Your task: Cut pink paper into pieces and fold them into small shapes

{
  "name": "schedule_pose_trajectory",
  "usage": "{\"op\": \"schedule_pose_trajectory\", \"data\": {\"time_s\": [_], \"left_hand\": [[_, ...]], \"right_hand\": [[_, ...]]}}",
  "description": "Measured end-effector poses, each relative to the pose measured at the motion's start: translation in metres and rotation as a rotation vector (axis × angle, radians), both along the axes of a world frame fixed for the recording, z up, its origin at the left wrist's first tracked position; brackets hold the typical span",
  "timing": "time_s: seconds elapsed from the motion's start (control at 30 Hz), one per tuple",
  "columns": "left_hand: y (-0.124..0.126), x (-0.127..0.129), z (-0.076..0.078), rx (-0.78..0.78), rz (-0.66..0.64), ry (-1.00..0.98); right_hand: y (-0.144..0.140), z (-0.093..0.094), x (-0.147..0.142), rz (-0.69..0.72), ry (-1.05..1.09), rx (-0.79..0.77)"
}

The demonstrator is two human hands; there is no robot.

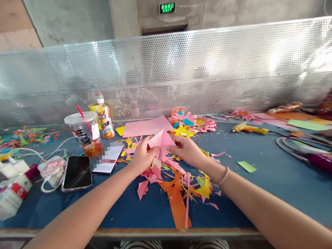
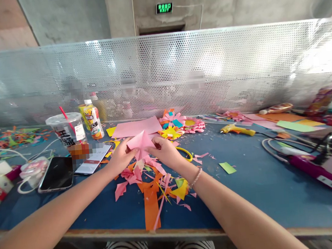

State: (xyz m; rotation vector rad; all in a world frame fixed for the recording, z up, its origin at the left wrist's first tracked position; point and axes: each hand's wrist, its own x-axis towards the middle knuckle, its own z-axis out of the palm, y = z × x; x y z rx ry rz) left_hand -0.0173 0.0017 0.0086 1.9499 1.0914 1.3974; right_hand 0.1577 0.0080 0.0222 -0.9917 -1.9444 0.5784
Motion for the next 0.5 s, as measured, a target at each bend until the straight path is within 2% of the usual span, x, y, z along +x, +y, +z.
{"op": "schedule_pose_trajectory", "data": {"time_s": [0.1,0.3,0.5], "left_hand": [[0.0031,0.0005,-0.0001,-0.076,-0.059,-0.166],[-0.0018,0.0071,0.0,-0.407,-0.263,-0.516],[-0.0044,0.0067,0.0034,-0.477,-0.299,-0.607]], "right_hand": [[0.0009,-0.0018,0.0005,0.046,0.007,-0.014],[0.0028,-0.0063,-0.002,0.097,0.109,-0.077],[0.0,-0.0048,-0.004,0.142,0.219,-0.13]]}}
